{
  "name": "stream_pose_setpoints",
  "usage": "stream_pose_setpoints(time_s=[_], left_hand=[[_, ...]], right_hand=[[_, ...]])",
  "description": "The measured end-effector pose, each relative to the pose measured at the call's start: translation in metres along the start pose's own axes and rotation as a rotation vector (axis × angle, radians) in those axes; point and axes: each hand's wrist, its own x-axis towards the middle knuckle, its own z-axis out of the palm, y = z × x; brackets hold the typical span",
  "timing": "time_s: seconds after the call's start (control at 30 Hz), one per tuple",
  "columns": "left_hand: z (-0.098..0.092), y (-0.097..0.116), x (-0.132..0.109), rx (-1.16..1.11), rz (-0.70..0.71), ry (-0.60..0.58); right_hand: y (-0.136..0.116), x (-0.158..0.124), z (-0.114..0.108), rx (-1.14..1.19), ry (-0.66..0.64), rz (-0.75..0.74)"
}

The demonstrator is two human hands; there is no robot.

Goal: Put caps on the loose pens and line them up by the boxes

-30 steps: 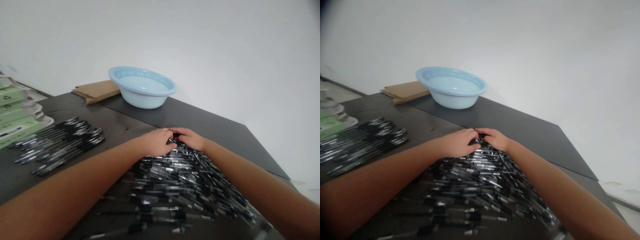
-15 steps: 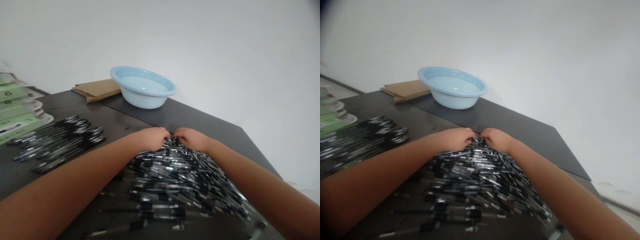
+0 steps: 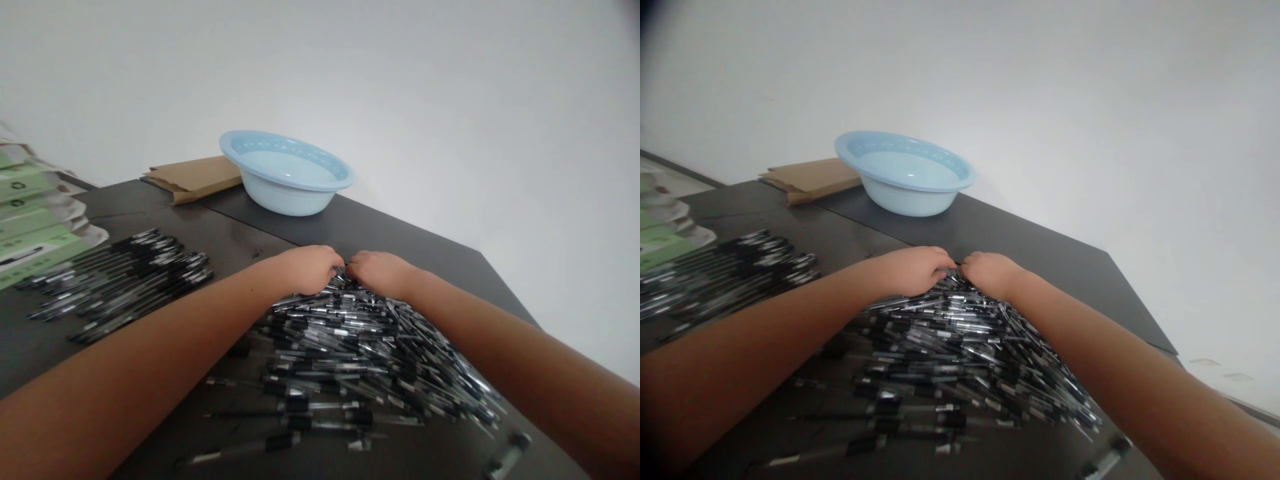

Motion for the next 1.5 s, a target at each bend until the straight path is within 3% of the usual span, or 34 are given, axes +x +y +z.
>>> stream_pose_setpoints(time_s=[0.37,0.6,0.8,0.9,1.07,1.27,1.37,1.5], left_hand=[[0.021,0.022,0.002,0.093,0.047,0.030],[0.022,0.024,0.004,0.095,0.042,0.022],[0.024,0.024,0.004,0.110,0.054,0.084],[0.021,0.030,0.002,0.113,0.088,0.141],[0.023,0.045,0.002,0.095,0.230,0.102],[0.038,0.050,0.003,0.138,0.245,0.089],[0.039,0.050,0.005,0.152,0.221,0.072],[0.038,0.055,0.016,0.189,0.182,0.016]], right_hand=[[0.000,-0.010,0.002,-0.002,-0.034,0.052],[-0.008,-0.008,0.001,-0.055,-0.082,0.135],[-0.003,-0.015,0.003,-0.022,-0.004,0.203],[-0.007,-0.034,0.000,0.054,0.090,0.230],[-0.031,-0.082,-0.005,0.195,0.300,0.313],[-0.082,-0.156,0.024,0.434,0.590,0.546],[-0.112,-0.190,0.045,0.564,0.589,0.668],[-0.132,-0.213,0.060,0.651,0.576,0.652]])
